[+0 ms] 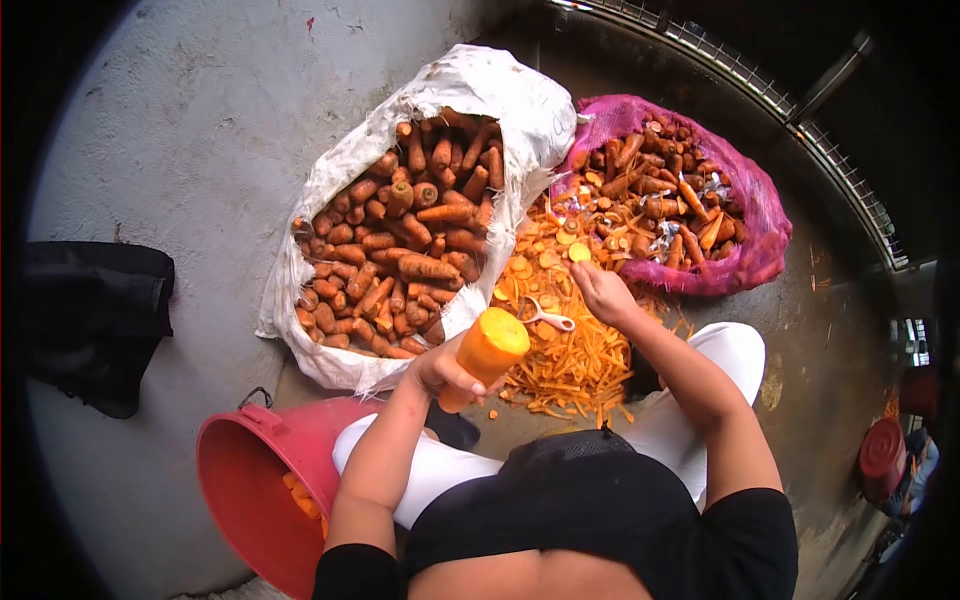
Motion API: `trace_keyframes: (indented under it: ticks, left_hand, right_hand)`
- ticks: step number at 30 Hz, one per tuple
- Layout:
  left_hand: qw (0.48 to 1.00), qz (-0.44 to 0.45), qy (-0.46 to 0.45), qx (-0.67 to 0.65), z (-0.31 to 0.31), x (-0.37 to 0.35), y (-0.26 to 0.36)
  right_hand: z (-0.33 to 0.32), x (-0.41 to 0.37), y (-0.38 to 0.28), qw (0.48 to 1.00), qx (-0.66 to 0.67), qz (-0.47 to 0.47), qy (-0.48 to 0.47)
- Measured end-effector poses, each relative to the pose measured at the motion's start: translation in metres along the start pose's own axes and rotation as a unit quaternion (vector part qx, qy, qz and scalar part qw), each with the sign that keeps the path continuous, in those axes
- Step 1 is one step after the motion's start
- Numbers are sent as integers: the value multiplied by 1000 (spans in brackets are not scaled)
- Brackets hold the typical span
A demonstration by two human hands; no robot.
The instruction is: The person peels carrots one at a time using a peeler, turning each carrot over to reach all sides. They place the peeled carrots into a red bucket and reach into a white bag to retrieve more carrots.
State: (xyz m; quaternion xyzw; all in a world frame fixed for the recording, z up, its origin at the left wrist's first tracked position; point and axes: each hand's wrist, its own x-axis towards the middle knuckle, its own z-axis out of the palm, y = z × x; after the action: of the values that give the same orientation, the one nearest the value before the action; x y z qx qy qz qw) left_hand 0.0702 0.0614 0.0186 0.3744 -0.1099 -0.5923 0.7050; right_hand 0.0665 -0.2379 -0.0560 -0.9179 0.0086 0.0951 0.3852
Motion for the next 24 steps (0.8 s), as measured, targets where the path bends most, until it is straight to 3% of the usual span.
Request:
trace_keyframes:
  ticks: [3,8,12,18,24]
  left_hand:
    - [1000,7,-25,-4,-1,3,-1]
    - [997,14,-65,-35,-12,4,-9]
    - [998,-3,6,-59,-4,2,-5]
    - [998,11,34,-56,6,4,1]
    - [1000,-15,-21,-16,-1,7,3]
  right_hand:
    - [-12,-11,-33,993,100,-55,33]
    - [-28,-38,-86,967,60,-243,-45]
    - [-36,-45,-101,945,37,-317,-75]
    - [-39,-52,-99,955,13,-283,-88]
    - [-44,-52,-101,963,-9,-255,-85]
